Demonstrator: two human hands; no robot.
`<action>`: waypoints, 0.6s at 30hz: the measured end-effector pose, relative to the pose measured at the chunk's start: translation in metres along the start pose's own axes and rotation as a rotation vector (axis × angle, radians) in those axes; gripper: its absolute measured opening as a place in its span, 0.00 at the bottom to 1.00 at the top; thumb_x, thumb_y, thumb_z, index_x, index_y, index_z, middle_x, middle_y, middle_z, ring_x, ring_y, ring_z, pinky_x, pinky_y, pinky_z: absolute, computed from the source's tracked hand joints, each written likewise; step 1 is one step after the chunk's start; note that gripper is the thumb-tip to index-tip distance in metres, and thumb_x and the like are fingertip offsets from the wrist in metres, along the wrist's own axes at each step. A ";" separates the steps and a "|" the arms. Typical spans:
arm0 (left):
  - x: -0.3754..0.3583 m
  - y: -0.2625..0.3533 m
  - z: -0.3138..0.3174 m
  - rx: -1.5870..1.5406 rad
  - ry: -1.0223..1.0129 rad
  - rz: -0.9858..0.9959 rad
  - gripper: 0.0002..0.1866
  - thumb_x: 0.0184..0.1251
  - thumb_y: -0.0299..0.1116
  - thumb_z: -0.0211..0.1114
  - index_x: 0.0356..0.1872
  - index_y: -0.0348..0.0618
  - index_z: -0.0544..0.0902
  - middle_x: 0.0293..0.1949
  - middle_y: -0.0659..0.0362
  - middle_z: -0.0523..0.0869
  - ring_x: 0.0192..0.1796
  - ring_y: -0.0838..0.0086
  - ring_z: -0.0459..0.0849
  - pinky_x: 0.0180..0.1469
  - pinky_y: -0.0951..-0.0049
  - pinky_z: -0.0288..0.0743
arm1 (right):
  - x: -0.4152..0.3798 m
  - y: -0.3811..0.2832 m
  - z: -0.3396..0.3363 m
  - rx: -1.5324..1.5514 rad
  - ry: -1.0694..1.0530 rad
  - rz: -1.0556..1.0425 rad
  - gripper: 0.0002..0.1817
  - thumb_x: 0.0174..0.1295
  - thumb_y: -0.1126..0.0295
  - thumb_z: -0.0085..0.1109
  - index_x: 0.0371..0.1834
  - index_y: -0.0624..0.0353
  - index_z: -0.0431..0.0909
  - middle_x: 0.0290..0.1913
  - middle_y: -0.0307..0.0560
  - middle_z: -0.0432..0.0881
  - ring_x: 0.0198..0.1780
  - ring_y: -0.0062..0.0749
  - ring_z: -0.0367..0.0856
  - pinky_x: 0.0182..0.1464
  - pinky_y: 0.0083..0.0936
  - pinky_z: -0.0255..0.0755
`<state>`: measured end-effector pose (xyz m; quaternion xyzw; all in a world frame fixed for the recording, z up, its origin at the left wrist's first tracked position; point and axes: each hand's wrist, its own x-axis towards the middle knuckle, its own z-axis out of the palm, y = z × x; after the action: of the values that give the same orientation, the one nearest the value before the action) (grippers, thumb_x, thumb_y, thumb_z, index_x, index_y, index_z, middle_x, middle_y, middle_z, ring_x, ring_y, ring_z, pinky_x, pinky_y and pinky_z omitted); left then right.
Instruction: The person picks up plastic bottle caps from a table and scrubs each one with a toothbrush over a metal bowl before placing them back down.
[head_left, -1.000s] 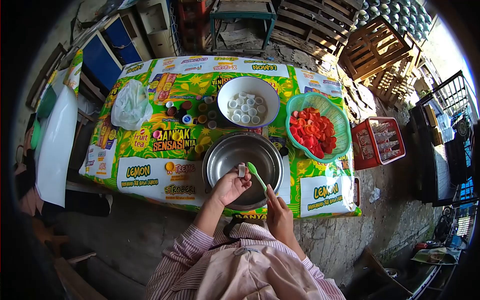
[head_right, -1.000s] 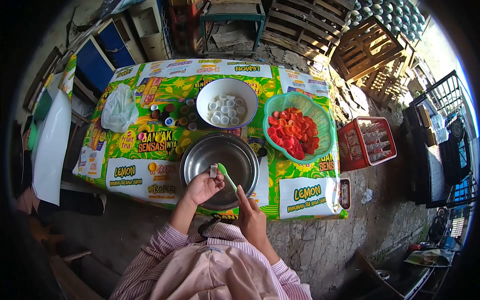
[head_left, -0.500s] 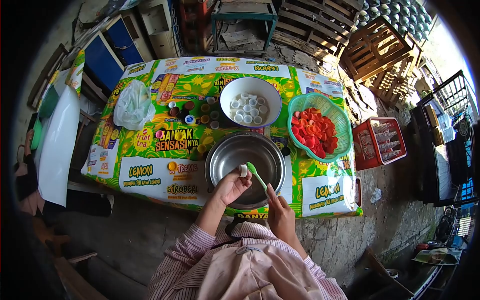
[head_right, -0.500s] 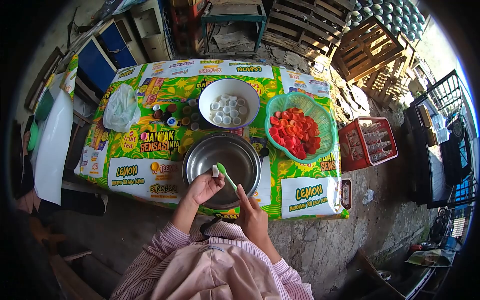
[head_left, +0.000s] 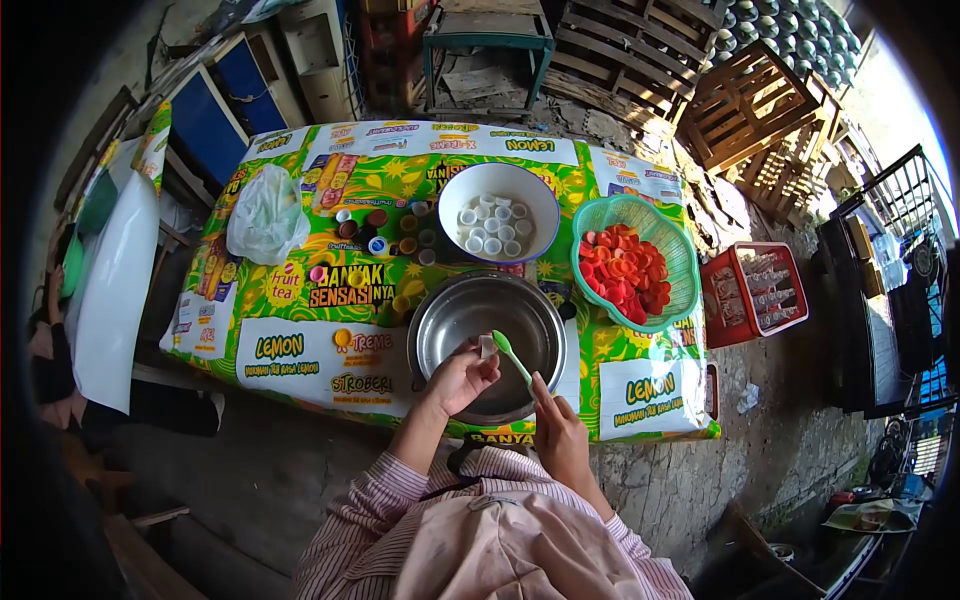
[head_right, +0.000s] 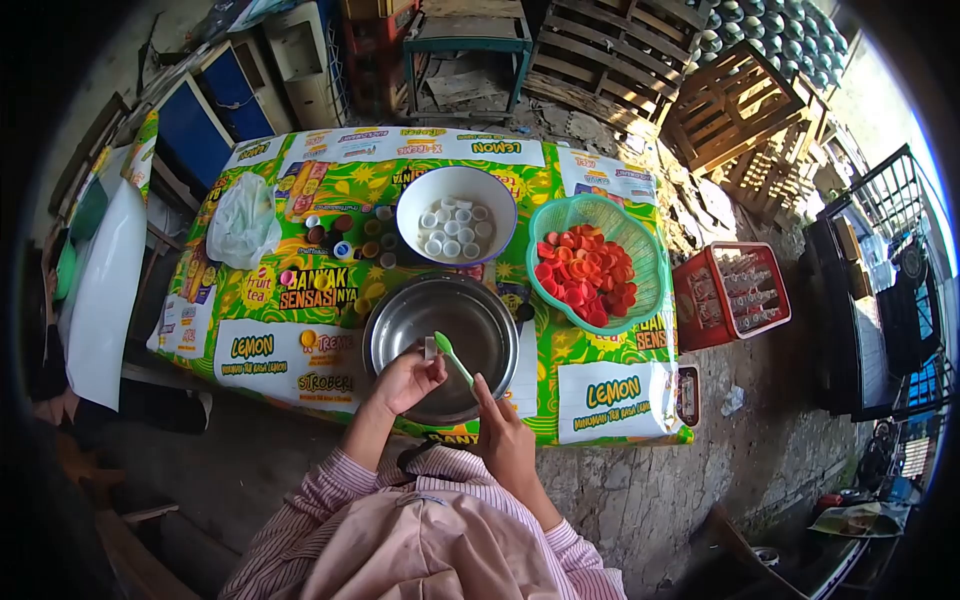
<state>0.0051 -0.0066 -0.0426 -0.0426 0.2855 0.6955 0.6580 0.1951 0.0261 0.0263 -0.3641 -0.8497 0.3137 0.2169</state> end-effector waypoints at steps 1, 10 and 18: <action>-0.001 0.000 0.001 0.014 -0.030 0.001 0.13 0.65 0.27 0.54 0.49 0.48 0.76 0.40 0.62 0.80 0.40 0.76 0.79 0.43 0.72 0.73 | -0.001 -0.001 0.000 0.006 0.002 0.003 0.27 0.61 0.77 0.51 0.65 0.46 0.66 0.27 0.51 0.75 0.23 0.45 0.75 0.25 0.35 0.68; 0.002 0.002 -0.004 0.233 -0.100 0.043 0.11 0.65 0.34 0.59 0.48 0.49 0.76 0.42 0.64 0.83 0.43 0.77 0.81 0.39 0.76 0.71 | -0.002 0.003 0.001 -0.037 0.023 -0.024 0.28 0.59 0.78 0.52 0.64 0.46 0.67 0.27 0.49 0.74 0.23 0.44 0.75 0.24 0.35 0.68; 0.008 0.001 0.000 0.176 0.013 -0.044 0.08 0.67 0.31 0.56 0.45 0.48 0.77 0.37 0.62 0.83 0.40 0.78 0.81 0.35 0.78 0.70 | 0.003 0.012 0.005 -0.062 0.109 -0.060 0.28 0.59 0.75 0.53 0.65 0.44 0.66 0.27 0.45 0.74 0.20 0.40 0.74 0.21 0.34 0.68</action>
<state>0.0031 0.0001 -0.0456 0.0046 0.3485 0.6530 0.6723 0.1962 0.0326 0.0150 -0.3616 -0.8564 0.2602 0.2609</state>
